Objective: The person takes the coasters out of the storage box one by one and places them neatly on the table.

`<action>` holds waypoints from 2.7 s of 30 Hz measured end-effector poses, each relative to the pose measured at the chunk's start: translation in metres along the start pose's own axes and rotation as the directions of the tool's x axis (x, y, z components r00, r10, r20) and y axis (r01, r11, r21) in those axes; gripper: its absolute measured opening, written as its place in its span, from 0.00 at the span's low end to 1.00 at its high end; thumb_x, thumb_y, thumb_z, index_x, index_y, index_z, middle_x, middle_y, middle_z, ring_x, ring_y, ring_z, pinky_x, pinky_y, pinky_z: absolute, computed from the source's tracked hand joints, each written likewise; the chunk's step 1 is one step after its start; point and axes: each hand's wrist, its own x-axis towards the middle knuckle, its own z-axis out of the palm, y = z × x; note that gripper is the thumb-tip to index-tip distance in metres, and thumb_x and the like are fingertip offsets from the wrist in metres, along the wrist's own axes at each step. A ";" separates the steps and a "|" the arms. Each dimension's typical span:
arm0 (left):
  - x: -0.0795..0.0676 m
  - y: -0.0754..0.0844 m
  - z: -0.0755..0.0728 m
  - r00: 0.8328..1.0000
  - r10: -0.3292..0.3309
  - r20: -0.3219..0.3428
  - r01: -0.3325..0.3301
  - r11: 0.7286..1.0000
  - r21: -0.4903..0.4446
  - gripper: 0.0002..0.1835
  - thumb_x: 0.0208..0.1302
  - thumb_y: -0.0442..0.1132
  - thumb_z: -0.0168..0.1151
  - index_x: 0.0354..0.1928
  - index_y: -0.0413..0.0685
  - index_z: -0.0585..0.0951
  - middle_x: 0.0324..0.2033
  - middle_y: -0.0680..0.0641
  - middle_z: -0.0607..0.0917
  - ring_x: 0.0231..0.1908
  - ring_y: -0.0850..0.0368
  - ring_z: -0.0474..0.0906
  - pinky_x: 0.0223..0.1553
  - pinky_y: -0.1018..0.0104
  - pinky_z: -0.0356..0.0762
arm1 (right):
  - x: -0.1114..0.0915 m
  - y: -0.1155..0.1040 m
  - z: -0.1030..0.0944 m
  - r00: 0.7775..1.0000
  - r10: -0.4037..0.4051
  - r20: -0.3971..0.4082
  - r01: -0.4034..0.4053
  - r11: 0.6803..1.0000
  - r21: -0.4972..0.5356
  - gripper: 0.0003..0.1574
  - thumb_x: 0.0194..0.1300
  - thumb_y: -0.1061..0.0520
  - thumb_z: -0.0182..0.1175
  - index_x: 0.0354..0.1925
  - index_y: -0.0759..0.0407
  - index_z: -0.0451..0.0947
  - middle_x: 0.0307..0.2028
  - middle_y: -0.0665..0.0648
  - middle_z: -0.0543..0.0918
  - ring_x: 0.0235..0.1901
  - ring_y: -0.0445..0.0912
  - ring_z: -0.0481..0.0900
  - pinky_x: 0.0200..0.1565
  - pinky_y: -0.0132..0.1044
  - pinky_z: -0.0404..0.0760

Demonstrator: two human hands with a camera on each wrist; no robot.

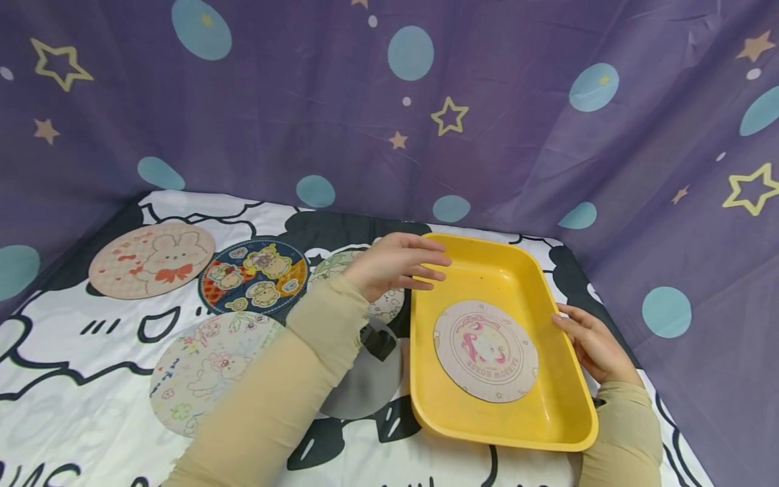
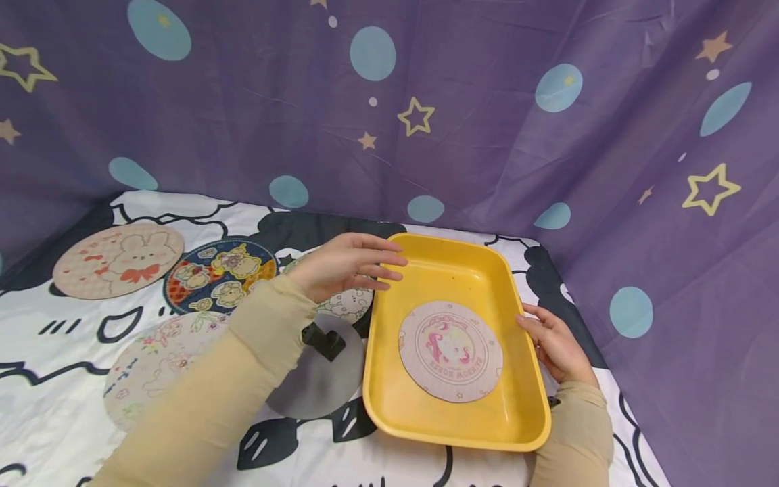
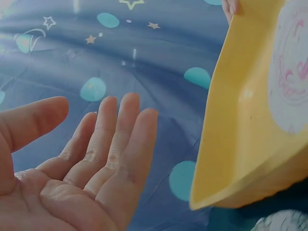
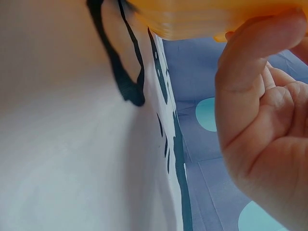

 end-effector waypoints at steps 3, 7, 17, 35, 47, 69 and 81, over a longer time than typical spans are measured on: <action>0.009 -0.004 0.004 1.000 -0.026 0.008 0.027 0.996 -0.083 0.21 0.69 0.38 0.62 0.61 0.42 0.77 0.56 0.43 0.84 0.52 0.47 0.85 0.50 0.59 0.84 | 0.000 0.001 0.000 1.000 -0.005 0.006 0.005 1.000 0.011 0.13 0.77 0.55 0.50 0.57 0.50 0.66 0.40 0.46 0.87 0.33 0.39 0.86 0.35 0.32 0.86; 0.020 -0.008 0.009 0.998 -0.065 0.012 0.066 0.974 -0.218 0.23 0.70 0.38 0.60 0.65 0.42 0.75 0.57 0.43 0.83 0.55 0.46 0.82 0.51 0.59 0.83 | 0.002 0.000 0.000 1.000 -0.020 0.019 0.020 1.000 0.023 0.13 0.77 0.56 0.50 0.58 0.52 0.66 0.40 0.46 0.87 0.34 0.40 0.86 0.34 0.32 0.86; 0.042 -0.019 0.029 0.991 -0.130 -0.016 0.115 0.921 -0.373 0.20 0.73 0.37 0.56 0.64 0.44 0.74 0.60 0.41 0.81 0.60 0.42 0.78 0.60 0.54 0.78 | 0.000 0.000 -0.001 0.999 -0.034 0.035 0.032 0.998 0.050 0.12 0.77 0.58 0.49 0.57 0.51 0.67 0.41 0.47 0.87 0.35 0.40 0.86 0.36 0.32 0.86; 0.068 -0.051 0.064 0.963 -0.228 -0.140 0.182 0.941 -0.285 0.22 0.69 0.40 0.60 0.63 0.41 0.76 0.59 0.43 0.82 0.64 0.42 0.74 0.68 0.51 0.70 | 0.001 -0.003 0.001 0.999 -0.042 0.026 0.040 0.996 0.084 0.11 0.77 0.59 0.50 0.55 0.50 0.69 0.40 0.47 0.88 0.35 0.40 0.87 0.36 0.31 0.86; 0.079 -0.067 0.063 0.930 -0.192 -0.314 0.177 0.981 -0.076 0.27 0.68 0.43 0.61 0.67 0.41 0.73 0.69 0.45 0.72 0.70 0.46 0.65 0.73 0.54 0.60 | 0.003 -0.001 0.003 1.000 -0.024 0.008 0.024 0.996 0.082 0.10 0.76 0.58 0.51 0.54 0.50 0.70 0.38 0.47 0.87 0.32 0.39 0.86 0.33 0.30 0.85; 0.074 -0.074 0.067 0.935 -0.222 -0.275 0.238 0.971 0.025 0.33 0.69 0.39 0.59 0.73 0.36 0.62 0.73 0.40 0.65 0.73 0.44 0.59 0.74 0.53 0.59 | 0.001 0.002 0.002 1.000 -0.018 0.008 0.017 0.998 0.055 0.13 0.77 0.56 0.50 0.57 0.51 0.66 0.40 0.46 0.87 0.34 0.39 0.86 0.34 0.31 0.86; 0.069 -0.074 0.064 0.946 -0.239 -0.220 0.250 0.968 0.027 0.31 0.70 0.40 0.59 0.72 0.37 0.65 0.72 0.40 0.66 0.72 0.42 0.61 0.72 0.48 0.62 | 0.001 -0.001 0.004 1.000 -0.023 0.007 0.022 0.999 0.043 0.12 0.77 0.55 0.50 0.56 0.52 0.67 0.40 0.47 0.87 0.34 0.39 0.86 0.34 0.31 0.86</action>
